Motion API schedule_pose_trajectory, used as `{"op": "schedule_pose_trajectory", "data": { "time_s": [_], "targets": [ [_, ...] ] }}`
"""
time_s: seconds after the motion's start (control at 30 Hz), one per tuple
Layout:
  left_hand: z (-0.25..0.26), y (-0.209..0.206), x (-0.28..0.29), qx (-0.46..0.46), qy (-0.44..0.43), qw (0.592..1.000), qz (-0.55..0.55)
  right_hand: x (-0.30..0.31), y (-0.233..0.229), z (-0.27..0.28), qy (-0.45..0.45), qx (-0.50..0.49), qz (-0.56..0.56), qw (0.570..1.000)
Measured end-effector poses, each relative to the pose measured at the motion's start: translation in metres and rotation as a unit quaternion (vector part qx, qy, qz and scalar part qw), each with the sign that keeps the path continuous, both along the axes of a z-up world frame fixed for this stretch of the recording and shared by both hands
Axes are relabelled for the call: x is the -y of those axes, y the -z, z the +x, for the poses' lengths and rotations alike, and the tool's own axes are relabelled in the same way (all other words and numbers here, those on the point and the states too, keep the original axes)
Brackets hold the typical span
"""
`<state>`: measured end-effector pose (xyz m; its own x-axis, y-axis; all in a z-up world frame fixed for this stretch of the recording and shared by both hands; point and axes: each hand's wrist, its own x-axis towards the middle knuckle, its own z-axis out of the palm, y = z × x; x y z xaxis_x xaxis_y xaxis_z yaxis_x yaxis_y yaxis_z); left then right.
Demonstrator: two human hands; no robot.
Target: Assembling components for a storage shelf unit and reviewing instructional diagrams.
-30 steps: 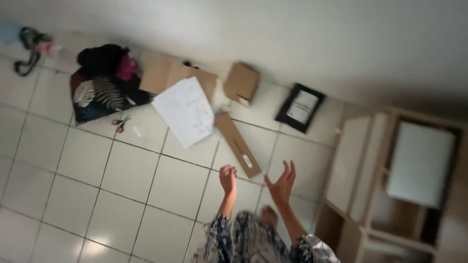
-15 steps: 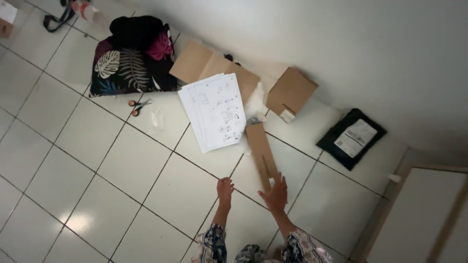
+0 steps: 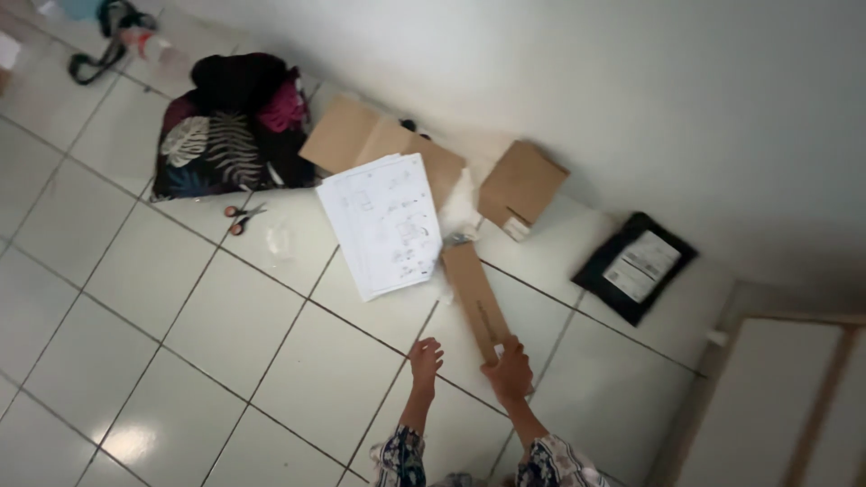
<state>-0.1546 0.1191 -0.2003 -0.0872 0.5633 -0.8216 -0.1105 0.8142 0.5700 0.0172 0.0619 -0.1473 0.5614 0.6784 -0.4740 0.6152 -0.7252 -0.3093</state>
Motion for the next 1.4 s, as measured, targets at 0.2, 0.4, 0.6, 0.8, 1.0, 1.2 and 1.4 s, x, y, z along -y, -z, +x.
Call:
{"op": "schedule_pose_trajectory", "data": {
  "time_s": [0.2, 0.4, 0.6, 0.8, 1.0, 1.2, 1.4],
  "targets": [
    [0.052, -0.049, 0.01, 0.004, 0.065, 0.998, 0.0, 0.024, -0.074, 0.022, 0.04, -0.061, 0.001, 0.997],
    [0.104, -0.114, 0.034, -0.097, 0.246, 0.963, 0.059, 0.071, -0.161, 0.04, 0.083, -0.063, 0.015, 0.994],
    [0.167, -0.207, 0.06, 0.043, 0.239, 0.97, 0.013, 0.128, -0.271, 0.075, 0.128, -0.021, 0.072, 0.989],
    [0.258, -0.331, 0.103, 0.077, 0.321, 0.944, 0.002, 0.184, -0.374, 0.133, 0.25, 0.02, -0.004, 0.968],
    [0.356, -0.401, 0.17, 0.168, 0.437, 0.884, 0.02, 0.271, -0.443, 0.197, 0.322, 0.102, 0.028, 0.941],
    [0.444, -0.414, 0.275, 0.192, 0.472, 0.86, 0.007, 0.343, -0.492, 0.257, 0.427, 0.147, 0.051, 0.891],
    [0.494, -0.395, 0.347, 0.175, 0.517, 0.824, 0.152, 0.396, -0.465, 0.319, 0.448, 0.136, -0.012, 0.884]
  ]
}}
